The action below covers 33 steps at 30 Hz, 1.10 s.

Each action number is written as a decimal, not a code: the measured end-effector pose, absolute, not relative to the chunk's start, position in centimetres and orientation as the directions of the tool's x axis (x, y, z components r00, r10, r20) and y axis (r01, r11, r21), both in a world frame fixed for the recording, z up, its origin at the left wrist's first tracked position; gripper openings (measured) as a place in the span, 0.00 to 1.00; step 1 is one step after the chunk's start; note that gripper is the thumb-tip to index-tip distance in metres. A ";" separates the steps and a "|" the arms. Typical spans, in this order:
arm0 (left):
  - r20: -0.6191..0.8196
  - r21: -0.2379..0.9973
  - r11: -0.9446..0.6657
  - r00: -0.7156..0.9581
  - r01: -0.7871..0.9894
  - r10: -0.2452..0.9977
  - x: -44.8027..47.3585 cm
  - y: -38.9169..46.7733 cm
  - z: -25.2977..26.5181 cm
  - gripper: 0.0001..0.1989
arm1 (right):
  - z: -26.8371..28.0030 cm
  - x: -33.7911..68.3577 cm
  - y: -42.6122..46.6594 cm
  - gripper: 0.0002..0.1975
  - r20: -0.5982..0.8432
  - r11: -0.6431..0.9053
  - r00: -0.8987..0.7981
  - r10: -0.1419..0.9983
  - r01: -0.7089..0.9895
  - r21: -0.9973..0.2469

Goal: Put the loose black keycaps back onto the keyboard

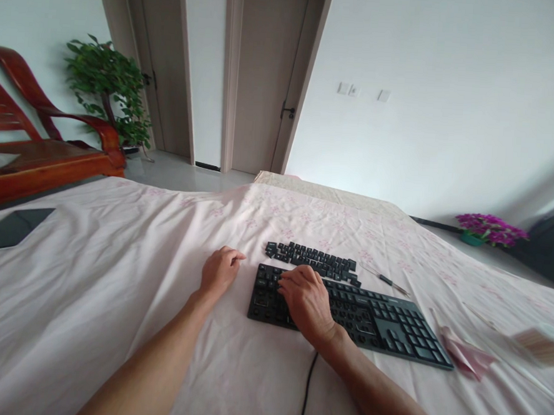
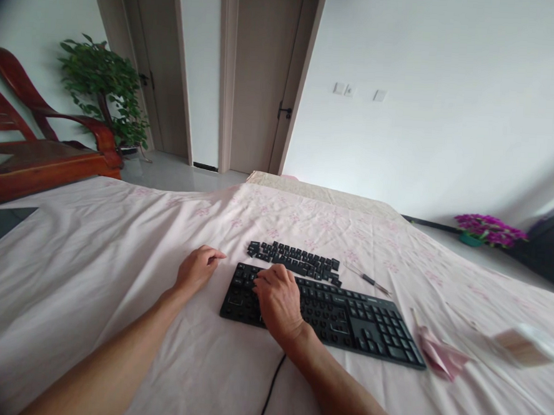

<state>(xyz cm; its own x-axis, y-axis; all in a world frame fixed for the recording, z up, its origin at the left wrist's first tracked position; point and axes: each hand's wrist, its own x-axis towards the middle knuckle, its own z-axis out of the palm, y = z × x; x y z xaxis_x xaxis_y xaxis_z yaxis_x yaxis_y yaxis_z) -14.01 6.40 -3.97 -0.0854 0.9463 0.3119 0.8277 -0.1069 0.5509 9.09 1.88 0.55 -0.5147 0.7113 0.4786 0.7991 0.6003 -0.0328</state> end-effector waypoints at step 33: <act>0.309 0.522 -0.094 -0.084 0.848 0.947 -14.0 6.3 -4.0 0.14 | 0.3 7.3 0.0 0.12 0.283 0.559 -0.627 0.725 0.777 0.290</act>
<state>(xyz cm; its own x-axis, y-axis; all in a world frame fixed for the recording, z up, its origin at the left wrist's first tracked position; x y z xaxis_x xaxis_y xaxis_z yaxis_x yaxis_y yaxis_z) -13.95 6.32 -3.97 -0.0844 0.9474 0.3087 0.8478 -0.0945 0.5218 7.34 -0.03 0.29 -0.6273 0.7254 0.2833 0.7770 0.5588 0.2899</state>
